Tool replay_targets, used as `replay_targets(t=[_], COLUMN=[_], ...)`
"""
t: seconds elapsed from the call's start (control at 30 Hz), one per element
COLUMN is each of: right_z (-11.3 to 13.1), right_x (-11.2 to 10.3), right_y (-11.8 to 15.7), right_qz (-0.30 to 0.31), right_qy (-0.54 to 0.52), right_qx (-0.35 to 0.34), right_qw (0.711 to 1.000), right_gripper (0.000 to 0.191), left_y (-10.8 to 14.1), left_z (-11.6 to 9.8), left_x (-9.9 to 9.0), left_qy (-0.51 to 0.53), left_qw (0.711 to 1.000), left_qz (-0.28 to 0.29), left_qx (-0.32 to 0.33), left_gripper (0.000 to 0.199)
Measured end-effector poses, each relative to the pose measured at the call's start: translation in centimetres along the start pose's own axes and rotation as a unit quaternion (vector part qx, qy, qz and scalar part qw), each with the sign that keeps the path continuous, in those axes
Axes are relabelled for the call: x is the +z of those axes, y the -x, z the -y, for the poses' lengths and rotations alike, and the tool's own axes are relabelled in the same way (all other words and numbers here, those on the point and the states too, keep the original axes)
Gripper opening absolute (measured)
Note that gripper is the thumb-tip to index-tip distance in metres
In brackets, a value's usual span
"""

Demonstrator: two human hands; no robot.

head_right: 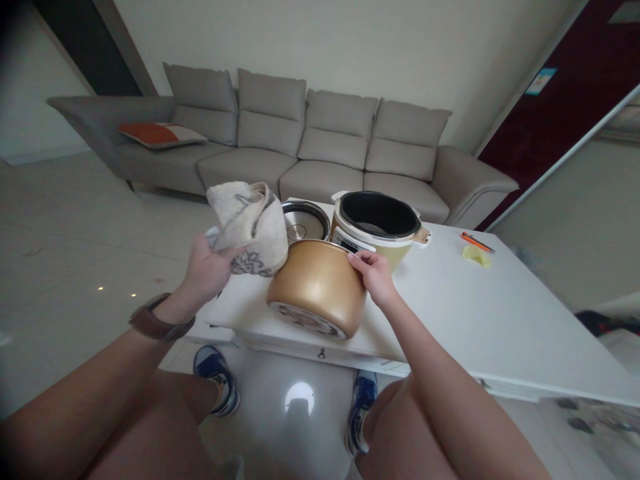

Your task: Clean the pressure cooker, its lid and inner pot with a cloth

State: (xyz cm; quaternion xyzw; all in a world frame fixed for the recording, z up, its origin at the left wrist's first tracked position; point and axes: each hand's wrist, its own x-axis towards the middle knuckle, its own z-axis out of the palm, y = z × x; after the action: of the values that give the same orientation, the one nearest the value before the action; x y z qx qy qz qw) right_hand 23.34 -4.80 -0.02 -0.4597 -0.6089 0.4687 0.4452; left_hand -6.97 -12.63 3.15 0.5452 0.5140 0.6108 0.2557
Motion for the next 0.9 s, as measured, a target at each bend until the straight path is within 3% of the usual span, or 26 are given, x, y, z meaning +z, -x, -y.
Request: replay_targets(t=[0.07,0.13,0.23,0.33,0.57,0.77,0.9], right_z=[-0.1,-0.1,-0.1,-0.3,-1.9,-3.3,-3.4], right_x=[0.1,0.3,0.3,0.1,-0.5,-1.9,-2.4], right_y=[-0.2,-0.4,-0.6,-0.7,-0.8,-0.2,0.1], right_qz=[0.001,-0.001,0.0,0.011,-0.015,-0.052,-0.062], right_qy=[0.01,0.016,0.017,0.007,-0.042,-0.079,-0.07], right_qx=[-0.006,-0.009,-0.012,-0.014,-0.032,-0.039,-0.043], right_qw=[1.0,1.0,1.0,1.0,0.999,0.995,0.995], right_gripper=[0.041,0.04,0.039,0.039,0.041,0.038,0.039], left_y=[0.9,1.8,2.8,3.1,2.9,2.6,2.4], left_z=[-1.6,-3.2,-4.7,-4.8,-1.2,3.3,4.5], left_x=[0.8,1.6,3.0,3.8,3.4,2.7,3.6], left_qy=[-0.127,-0.262,-0.365,-0.384,-0.275,-0.166,-0.119], left_qw=[0.985,0.942,0.889,0.871,0.89,0.92,0.933], left_qz=[0.108,0.194,0.239,0.246,0.268,0.243,0.21], left_qx=[0.04,0.081,0.141,0.185,0.247,0.258,0.266], left_gripper=[0.031,0.045,0.061,0.064,0.08,0.064,0.06])
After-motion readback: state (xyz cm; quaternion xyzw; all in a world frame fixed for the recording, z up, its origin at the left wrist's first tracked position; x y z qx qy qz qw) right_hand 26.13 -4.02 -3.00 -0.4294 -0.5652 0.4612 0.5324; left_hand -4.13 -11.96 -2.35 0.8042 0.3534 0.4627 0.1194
